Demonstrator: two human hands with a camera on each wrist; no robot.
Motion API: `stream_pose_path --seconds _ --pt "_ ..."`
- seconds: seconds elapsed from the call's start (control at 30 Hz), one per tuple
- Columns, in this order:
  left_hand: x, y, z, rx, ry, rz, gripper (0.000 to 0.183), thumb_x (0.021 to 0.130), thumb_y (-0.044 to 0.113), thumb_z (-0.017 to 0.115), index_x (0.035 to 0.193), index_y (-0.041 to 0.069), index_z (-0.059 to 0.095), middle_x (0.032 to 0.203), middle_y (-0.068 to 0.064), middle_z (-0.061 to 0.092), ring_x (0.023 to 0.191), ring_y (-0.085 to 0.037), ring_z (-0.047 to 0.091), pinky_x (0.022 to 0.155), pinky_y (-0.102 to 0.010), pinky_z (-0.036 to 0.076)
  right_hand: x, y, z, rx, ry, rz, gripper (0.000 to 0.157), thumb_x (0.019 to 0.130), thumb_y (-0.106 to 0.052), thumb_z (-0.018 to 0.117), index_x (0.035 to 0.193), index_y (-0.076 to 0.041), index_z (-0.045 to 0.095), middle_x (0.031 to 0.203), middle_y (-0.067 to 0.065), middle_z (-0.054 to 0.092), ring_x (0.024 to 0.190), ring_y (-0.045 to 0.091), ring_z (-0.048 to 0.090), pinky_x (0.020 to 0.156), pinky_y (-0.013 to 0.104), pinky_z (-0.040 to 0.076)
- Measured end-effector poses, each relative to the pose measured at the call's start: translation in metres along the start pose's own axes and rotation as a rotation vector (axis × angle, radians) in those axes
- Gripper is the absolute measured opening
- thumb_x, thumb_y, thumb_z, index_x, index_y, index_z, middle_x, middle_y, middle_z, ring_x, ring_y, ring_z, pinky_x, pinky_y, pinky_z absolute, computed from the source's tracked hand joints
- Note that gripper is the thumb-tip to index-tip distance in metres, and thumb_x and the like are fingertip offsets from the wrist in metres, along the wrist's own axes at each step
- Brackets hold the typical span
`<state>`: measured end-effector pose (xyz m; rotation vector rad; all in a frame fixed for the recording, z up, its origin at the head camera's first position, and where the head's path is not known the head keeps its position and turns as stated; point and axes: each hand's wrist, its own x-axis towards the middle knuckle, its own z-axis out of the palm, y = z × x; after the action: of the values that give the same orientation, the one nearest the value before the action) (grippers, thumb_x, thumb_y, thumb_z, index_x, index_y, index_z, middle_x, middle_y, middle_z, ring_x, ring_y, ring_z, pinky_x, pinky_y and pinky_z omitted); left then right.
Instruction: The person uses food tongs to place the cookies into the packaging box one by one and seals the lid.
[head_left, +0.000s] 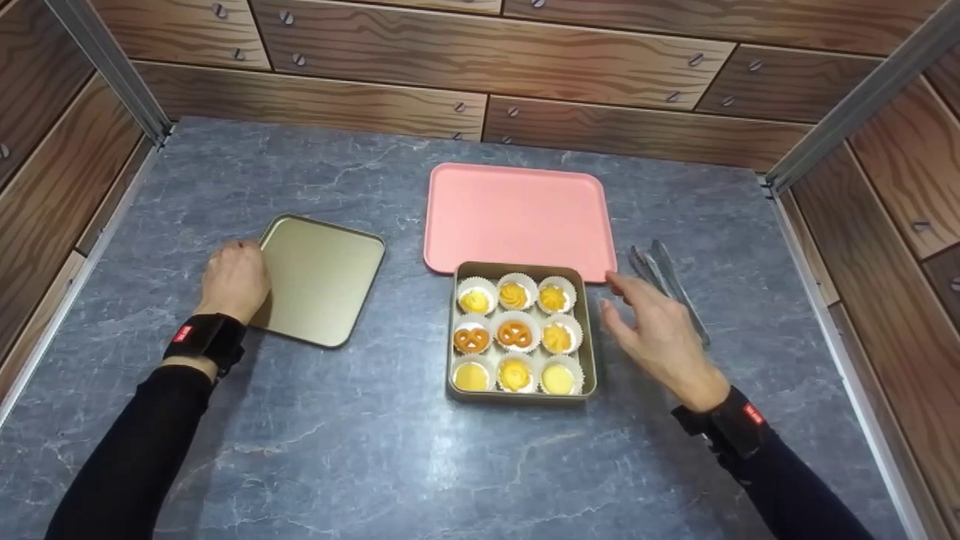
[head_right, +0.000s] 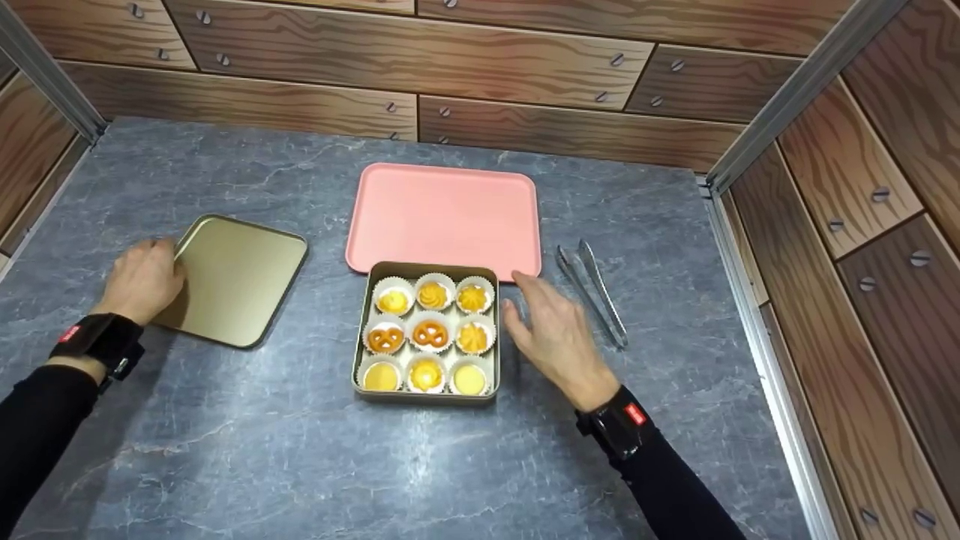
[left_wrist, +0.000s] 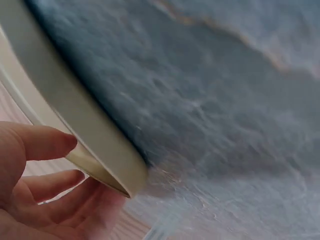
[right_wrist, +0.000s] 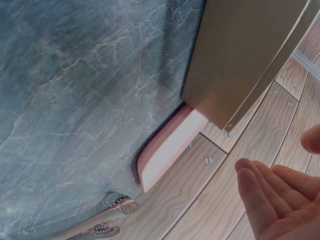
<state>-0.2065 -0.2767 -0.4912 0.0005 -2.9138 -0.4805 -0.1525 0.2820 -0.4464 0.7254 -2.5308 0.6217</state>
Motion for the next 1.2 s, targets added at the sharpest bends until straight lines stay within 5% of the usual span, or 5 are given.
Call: stream_pose_path --seconds 0.17,0.47,0.67,0.83,1.2 --pt "0.004 -0.003 -0.002 -0.009 -0.027 -0.021 0.019 0.090 -0.007 0.048 0.092 -0.022 0.059 0.093 -0.046 0.055 0.086 -0.068 0.057 0.069 -0.077 0.053 -0.001 0.001 -0.001 0.011 -0.002 0.006 0.045 0.094 -0.009 0.074 0.135 0.005 0.063 0.123 0.022 0.070 0.100 0.037 0.072 0.083 0.051 0.065" --pt "0.011 -0.004 -0.016 -0.090 -0.315 -0.131 0.014 0.090 0.002 0.049 0.087 -0.009 0.057 0.100 -0.041 0.061 0.092 -0.061 0.061 0.072 -0.067 0.055 0.002 0.001 -0.002 0.010 -0.035 0.062 0.047 0.094 -0.011 0.075 0.136 0.004 0.062 0.125 0.024 0.069 0.100 0.038 0.071 0.084 0.051 0.064" --pt "0.013 -0.008 -0.029 -0.595 -0.484 -0.304 0.019 0.091 0.001 0.051 0.104 -0.012 0.056 0.082 -0.008 0.058 0.070 -0.017 0.060 0.061 -0.028 0.061 0.005 0.000 -0.004 0.011 -0.035 0.072 0.047 0.095 -0.013 0.074 0.136 0.005 0.062 0.129 0.025 0.067 0.099 0.039 0.071 0.083 0.052 0.064" --pt "0.015 -0.008 -0.041 -1.036 -0.491 -0.424 0.050 0.097 -0.006 0.048 0.142 -0.021 0.030 0.091 0.001 0.066 0.078 -0.010 0.070 0.082 -0.028 0.065 0.009 0.000 -0.006 -0.012 0.003 0.051 0.043 0.094 -0.011 0.073 0.133 0.004 0.064 0.126 0.023 0.070 0.095 0.037 0.072 0.080 0.050 0.065" --pt "0.013 0.044 -0.051 -1.398 -0.406 -0.384 0.037 0.098 -0.013 0.052 0.126 0.003 0.035 0.099 -0.008 0.066 0.084 -0.020 0.073 0.080 -0.037 0.067 0.004 0.000 -0.004 -0.003 0.036 0.039 0.038 0.092 -0.006 0.074 0.128 0.006 0.067 0.117 0.022 0.072 0.096 0.035 0.071 0.083 0.049 0.064"
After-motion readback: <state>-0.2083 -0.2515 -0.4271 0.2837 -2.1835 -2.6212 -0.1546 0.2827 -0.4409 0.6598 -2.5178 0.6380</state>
